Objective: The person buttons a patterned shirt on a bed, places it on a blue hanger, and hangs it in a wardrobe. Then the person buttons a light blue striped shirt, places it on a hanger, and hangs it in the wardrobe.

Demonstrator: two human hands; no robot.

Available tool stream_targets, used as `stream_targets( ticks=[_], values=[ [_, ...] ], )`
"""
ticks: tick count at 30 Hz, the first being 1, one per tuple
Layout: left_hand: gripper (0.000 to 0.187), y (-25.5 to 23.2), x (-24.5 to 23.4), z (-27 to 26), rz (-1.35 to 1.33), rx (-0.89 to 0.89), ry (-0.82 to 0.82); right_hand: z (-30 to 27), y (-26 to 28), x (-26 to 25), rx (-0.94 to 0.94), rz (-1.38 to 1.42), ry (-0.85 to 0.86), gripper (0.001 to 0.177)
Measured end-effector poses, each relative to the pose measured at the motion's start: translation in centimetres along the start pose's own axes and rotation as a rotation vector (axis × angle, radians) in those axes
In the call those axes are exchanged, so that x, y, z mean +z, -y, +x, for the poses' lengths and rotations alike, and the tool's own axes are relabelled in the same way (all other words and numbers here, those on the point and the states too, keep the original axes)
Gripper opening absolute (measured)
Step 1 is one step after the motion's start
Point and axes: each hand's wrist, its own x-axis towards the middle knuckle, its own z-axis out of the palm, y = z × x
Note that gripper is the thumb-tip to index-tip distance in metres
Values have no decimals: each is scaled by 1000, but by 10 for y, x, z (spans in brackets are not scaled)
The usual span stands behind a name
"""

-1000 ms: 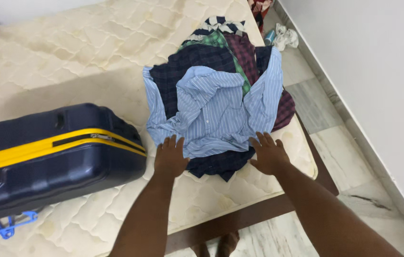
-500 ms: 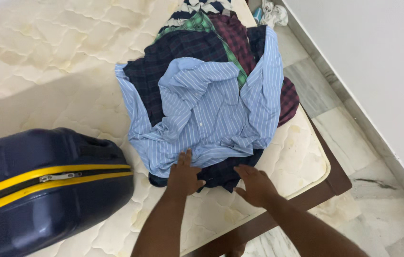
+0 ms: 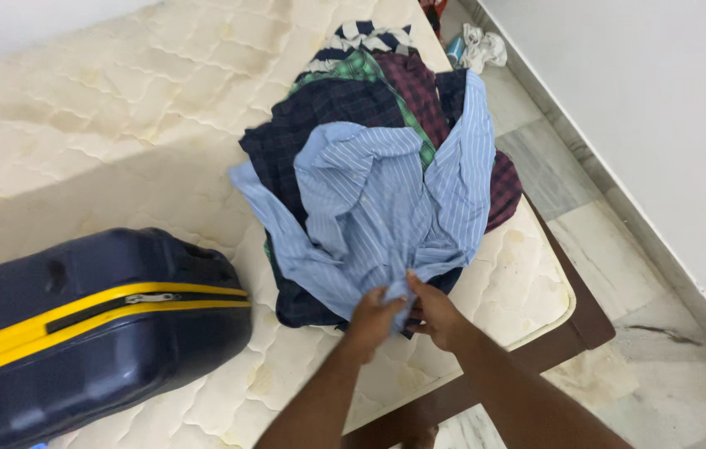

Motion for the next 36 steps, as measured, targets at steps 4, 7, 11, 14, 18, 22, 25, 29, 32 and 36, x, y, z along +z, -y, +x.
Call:
stream_targets(
  ticks=[4,7,11,14,18,22,25,29,32,36],
  values=[
    [53,-7,29,-43,-133,-4,271,-20,16,4,-284,-54,-5,39],
    [51,2,36,-60,-151,7,360,-40,29,-6,-407,-226,-81,47],
    [42,12,35,-52,-267,14,317,-69,51,-19,-486,-202,-85,54],
    [30,0,23,-45,-75,92,-10,-96,62,-25,-515,-278,-57,62],
    [32,-51,-10,-45,445,644,-298,-148,81,-32,-453,-502,-4,74],
    [82,-119,-22,-71,693,770,-182,-212,100,-38,-466,-854,158,66],
    [103,-157,-20,-96,889,974,47,-252,111,-43,-637,-1228,467,51],
    [90,-157,-6,-102,746,931,436,-277,127,-55,-614,-1331,410,53],
    [47,-149,-4,-90,719,951,425,-287,138,-74,-733,-1424,273,64],
    [27,-165,-11,-98,293,735,436,-300,148,-106,-1003,-1398,-1,73]
  ],
)
